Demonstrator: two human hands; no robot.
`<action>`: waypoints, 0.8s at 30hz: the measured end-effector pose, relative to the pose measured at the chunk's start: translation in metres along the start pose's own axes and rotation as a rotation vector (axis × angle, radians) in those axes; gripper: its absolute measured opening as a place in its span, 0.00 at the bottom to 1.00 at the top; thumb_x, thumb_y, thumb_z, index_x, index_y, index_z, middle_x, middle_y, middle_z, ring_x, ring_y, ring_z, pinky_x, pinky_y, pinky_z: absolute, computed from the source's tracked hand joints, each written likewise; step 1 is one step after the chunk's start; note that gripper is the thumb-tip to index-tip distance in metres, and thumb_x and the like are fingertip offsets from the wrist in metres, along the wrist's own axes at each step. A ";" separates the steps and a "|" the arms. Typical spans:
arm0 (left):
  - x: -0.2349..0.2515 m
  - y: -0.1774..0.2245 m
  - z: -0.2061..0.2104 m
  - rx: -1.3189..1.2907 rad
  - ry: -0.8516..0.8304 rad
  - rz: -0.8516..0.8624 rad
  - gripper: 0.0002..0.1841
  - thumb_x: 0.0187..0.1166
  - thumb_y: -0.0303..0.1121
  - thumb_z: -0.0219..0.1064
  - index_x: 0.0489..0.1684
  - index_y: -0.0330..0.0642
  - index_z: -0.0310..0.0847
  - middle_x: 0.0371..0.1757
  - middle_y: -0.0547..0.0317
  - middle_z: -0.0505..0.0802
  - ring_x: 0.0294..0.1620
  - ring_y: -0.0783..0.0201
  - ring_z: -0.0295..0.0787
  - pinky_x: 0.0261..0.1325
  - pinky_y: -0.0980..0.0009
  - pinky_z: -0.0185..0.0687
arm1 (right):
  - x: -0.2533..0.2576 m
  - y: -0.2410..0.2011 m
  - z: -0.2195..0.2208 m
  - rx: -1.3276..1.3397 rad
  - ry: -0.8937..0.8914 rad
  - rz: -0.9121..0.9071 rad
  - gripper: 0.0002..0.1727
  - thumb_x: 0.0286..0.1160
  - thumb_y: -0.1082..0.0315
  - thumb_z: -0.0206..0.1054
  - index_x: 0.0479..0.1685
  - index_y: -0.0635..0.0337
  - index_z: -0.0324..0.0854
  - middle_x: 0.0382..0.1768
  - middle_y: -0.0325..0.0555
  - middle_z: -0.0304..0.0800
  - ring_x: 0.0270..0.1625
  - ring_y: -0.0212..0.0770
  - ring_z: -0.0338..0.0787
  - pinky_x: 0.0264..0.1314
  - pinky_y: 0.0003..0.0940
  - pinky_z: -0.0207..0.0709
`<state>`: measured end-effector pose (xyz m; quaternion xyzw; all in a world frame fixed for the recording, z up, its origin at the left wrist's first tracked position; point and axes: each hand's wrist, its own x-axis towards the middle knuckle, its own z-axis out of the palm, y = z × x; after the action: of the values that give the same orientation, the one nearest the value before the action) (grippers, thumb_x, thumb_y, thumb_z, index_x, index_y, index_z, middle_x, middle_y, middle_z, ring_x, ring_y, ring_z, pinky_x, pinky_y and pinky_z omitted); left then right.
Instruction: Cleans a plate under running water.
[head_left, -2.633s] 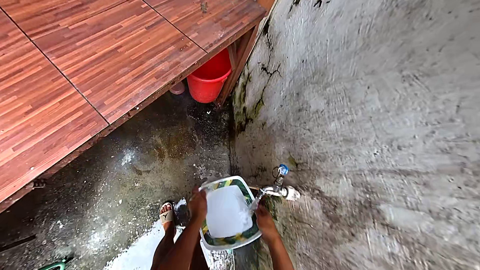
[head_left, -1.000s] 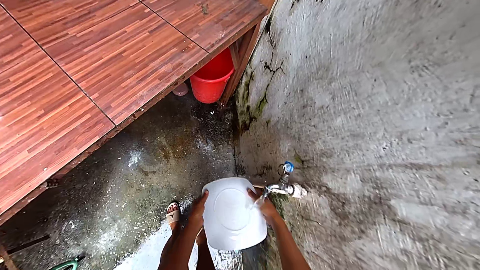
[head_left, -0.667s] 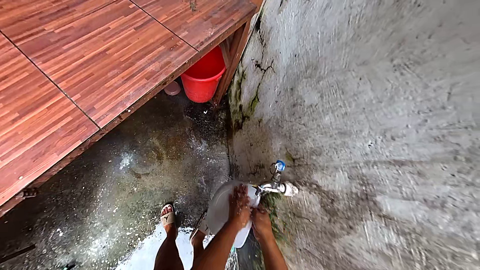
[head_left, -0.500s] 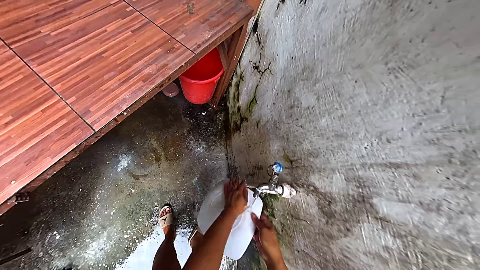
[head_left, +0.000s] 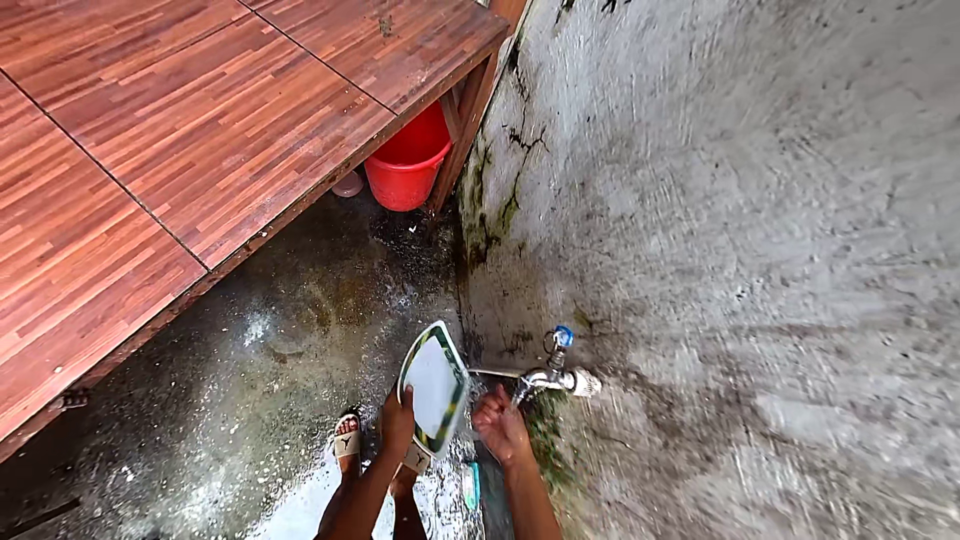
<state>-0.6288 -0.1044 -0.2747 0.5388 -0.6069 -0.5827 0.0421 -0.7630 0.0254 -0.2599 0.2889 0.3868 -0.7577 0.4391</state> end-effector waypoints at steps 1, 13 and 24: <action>0.001 -0.003 -0.001 -0.110 0.018 -0.099 0.22 0.92 0.35 0.56 0.72 0.22 0.74 0.66 0.27 0.86 0.71 0.42 0.82 0.79 0.49 0.70 | 0.005 0.002 -0.003 0.058 -0.070 -0.019 0.37 0.96 0.50 0.30 0.10 0.44 0.68 0.07 0.27 0.71 0.09 0.24 0.72 0.14 0.17 0.66; -0.015 -0.023 -0.028 -0.597 -0.262 -0.537 0.27 0.91 0.42 0.57 0.82 0.33 0.63 0.73 0.35 0.81 0.71 0.48 0.81 0.72 0.50 0.78 | 0.008 0.010 0.030 -0.566 0.405 -0.509 0.08 0.74 0.84 0.59 0.35 0.61 0.71 0.16 0.35 0.74 0.13 0.26 0.71 0.15 0.21 0.66; -0.010 -0.022 -0.031 -0.602 -0.285 -0.536 0.26 0.91 0.43 0.57 0.80 0.34 0.65 0.68 0.37 0.85 0.65 0.51 0.86 0.66 0.53 0.83 | -0.008 0.024 0.029 0.198 -0.247 -0.223 0.42 0.93 0.43 0.22 0.09 0.46 0.70 0.08 0.28 0.70 0.12 0.27 0.73 0.17 0.21 0.68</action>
<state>-0.5898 -0.1120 -0.2756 0.5552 -0.2481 -0.7929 -0.0397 -0.7408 -0.0030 -0.2468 0.1908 0.2830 -0.8657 0.3662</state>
